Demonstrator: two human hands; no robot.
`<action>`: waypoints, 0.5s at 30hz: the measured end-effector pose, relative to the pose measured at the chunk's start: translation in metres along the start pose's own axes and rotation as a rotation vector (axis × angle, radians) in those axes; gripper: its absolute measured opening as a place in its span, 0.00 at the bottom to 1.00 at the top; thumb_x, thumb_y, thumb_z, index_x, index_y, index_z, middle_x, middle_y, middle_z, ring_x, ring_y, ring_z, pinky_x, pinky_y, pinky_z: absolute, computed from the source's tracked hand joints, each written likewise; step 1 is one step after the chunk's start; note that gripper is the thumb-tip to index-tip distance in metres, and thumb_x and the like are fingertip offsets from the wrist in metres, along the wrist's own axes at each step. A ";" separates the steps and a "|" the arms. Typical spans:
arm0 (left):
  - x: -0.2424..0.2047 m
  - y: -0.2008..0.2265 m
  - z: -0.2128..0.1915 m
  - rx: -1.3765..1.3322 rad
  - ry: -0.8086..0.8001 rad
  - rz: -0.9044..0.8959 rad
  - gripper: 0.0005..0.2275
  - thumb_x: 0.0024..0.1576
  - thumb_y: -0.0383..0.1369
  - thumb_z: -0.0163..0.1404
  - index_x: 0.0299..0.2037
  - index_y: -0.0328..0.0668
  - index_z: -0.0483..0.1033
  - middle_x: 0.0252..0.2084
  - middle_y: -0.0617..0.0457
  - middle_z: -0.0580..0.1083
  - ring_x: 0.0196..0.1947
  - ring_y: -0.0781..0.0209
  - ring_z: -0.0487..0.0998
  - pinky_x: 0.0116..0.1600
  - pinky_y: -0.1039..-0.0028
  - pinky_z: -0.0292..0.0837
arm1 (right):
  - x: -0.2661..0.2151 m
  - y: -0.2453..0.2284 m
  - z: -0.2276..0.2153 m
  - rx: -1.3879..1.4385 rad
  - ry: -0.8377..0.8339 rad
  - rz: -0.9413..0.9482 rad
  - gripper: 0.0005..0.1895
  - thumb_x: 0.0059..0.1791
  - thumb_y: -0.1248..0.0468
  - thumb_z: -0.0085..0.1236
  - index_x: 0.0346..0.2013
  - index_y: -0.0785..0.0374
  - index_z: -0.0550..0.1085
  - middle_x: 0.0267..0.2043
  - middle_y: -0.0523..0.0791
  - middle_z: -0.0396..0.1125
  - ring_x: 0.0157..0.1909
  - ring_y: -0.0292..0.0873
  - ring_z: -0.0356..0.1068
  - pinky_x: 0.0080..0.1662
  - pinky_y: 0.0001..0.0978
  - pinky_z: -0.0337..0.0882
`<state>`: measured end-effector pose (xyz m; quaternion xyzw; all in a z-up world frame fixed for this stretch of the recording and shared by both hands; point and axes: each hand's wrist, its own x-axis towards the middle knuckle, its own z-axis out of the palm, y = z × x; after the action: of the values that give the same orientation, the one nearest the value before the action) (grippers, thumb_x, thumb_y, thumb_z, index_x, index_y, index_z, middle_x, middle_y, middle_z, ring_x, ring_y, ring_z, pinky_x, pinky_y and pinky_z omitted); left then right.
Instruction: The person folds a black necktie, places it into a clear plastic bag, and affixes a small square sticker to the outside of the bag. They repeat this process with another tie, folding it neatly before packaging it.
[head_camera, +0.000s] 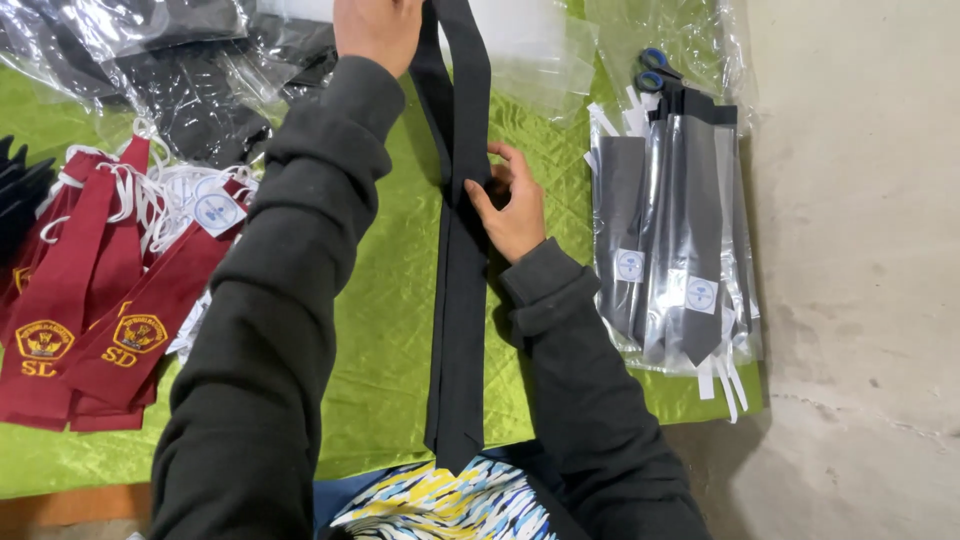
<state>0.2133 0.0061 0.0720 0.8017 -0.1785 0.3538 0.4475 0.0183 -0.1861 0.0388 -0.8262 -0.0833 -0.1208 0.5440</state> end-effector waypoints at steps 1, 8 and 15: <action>-0.005 -0.012 0.016 0.061 0.002 0.045 0.07 0.68 0.35 0.46 0.38 0.46 0.71 0.29 0.53 0.72 0.25 0.55 0.69 0.32 0.61 0.66 | 0.001 -0.008 -0.001 -0.028 -0.009 0.054 0.24 0.53 0.58 0.60 0.62 0.56 0.65 0.42 0.45 0.77 0.34 0.39 0.72 0.39 0.33 0.70; -0.091 0.039 -0.007 -0.105 -0.207 -0.405 0.25 0.69 0.45 0.40 0.66 0.28 0.62 0.64 0.33 0.69 0.65 0.43 0.71 0.66 0.56 0.68 | 0.001 0.003 -0.004 -0.090 -0.025 0.068 0.35 0.54 0.55 0.59 0.73 0.55 0.59 0.67 0.58 0.67 0.71 0.59 0.65 0.63 0.50 0.70; -0.177 0.087 -0.023 -0.371 -0.173 -0.511 0.26 0.68 0.33 0.51 0.72 0.35 0.53 0.58 0.28 0.70 0.56 0.28 0.76 0.59 0.45 0.76 | 0.003 0.034 0.002 -0.053 0.045 -0.025 0.19 0.52 0.61 0.67 0.55 0.50 0.72 0.33 0.46 0.69 0.27 0.43 0.66 0.33 0.36 0.68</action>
<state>0.0301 -0.0268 0.0028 0.7523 -0.0702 0.1221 0.6436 0.0301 -0.1979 0.0092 -0.8362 -0.0783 -0.1482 0.5222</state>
